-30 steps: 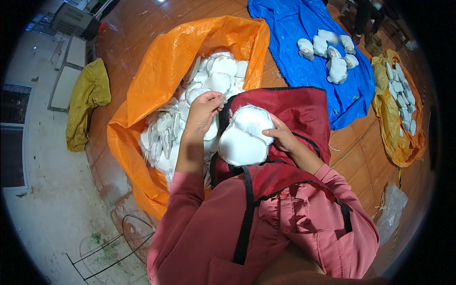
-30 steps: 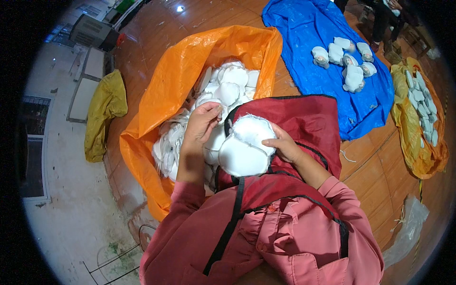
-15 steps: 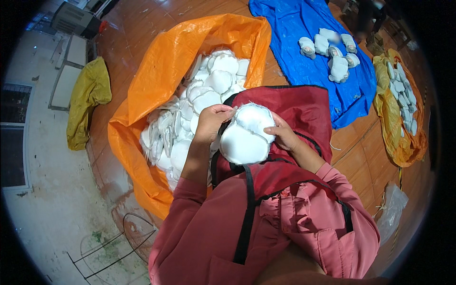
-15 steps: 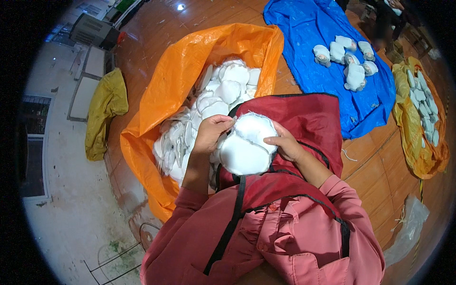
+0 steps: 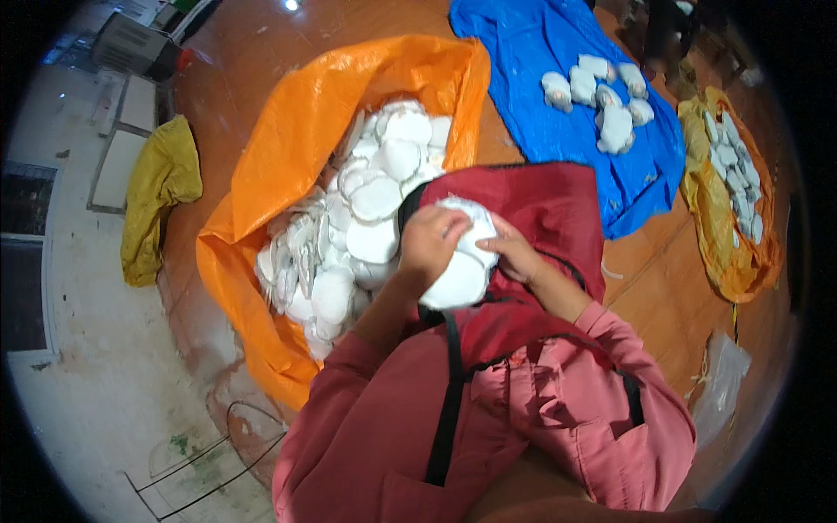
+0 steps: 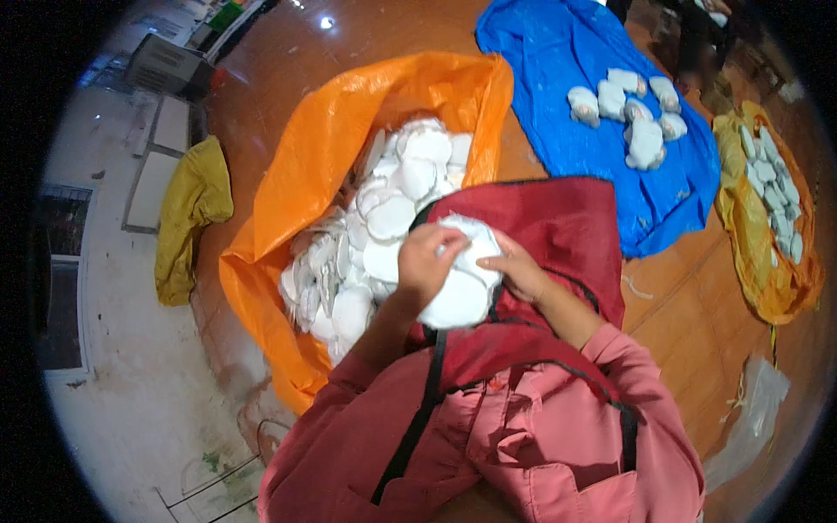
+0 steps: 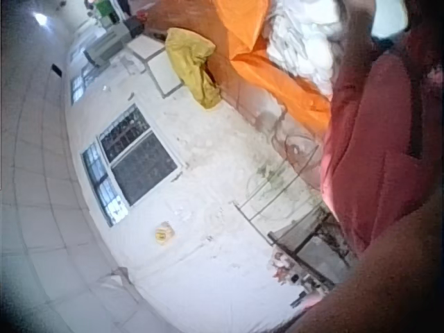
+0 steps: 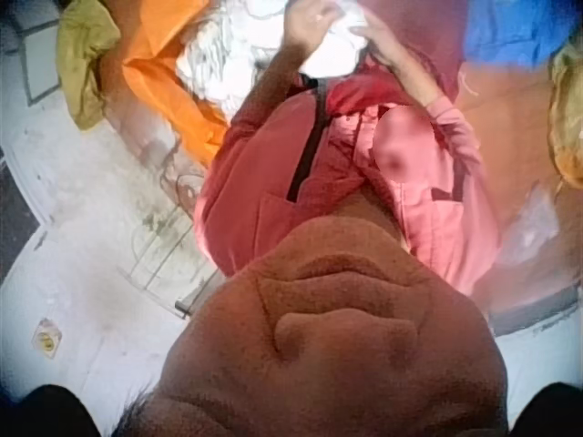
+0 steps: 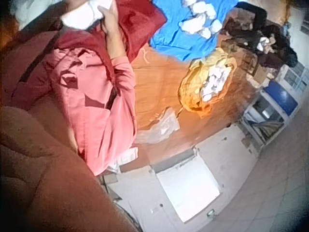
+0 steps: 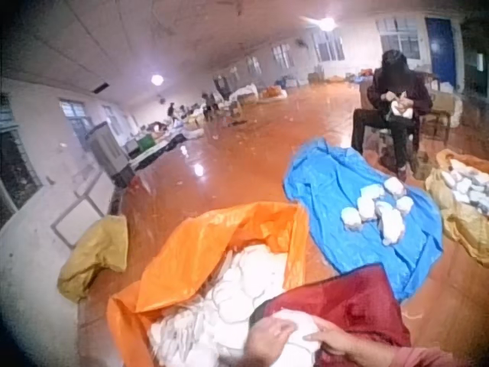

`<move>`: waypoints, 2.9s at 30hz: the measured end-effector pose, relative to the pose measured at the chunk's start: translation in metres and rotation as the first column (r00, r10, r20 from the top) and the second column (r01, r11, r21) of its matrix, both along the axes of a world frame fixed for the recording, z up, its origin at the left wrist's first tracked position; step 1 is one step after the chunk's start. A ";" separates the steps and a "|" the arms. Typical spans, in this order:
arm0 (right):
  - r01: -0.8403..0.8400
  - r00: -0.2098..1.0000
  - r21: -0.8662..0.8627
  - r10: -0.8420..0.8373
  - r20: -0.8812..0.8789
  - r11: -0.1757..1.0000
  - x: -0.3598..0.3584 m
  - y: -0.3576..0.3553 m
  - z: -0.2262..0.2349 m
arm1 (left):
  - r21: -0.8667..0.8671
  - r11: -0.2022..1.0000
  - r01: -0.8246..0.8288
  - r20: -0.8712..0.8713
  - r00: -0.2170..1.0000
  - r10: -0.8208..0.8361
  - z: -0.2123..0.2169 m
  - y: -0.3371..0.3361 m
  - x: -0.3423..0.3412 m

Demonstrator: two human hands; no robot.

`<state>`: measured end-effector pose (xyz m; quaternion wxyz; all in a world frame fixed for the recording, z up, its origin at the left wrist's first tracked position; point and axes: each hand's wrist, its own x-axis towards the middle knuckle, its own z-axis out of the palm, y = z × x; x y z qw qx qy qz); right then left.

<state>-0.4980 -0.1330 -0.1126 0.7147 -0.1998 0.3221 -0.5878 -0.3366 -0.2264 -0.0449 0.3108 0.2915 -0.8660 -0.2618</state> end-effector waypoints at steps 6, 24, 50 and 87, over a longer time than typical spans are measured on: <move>0.036 0.987 -0.025 -0.039 -0.153 0.999 -0.003 0.000 -0.025 | -0.292 0.940 0.175 0.121 0.982 -0.145 -0.026 -0.001 0.004; -0.101 0.981 -0.029 0.094 -0.172 0.995 -0.002 0.000 -0.011 | 0.021 0.992 0.124 0.648 0.754 -0.108 0.009 0.014 0.002; -0.064 0.991 -0.034 0.059 -0.120 0.997 -0.005 0.003 -0.014 | -0.095 0.995 0.024 0.466 0.884 0.023 -0.007 0.031 0.009; 0.061 0.950 0.146 -0.013 -0.311 0.987 -0.013 -0.028 0.043 | -0.154 0.988 -0.001 0.244 0.969 0.039 -0.009 0.031 0.027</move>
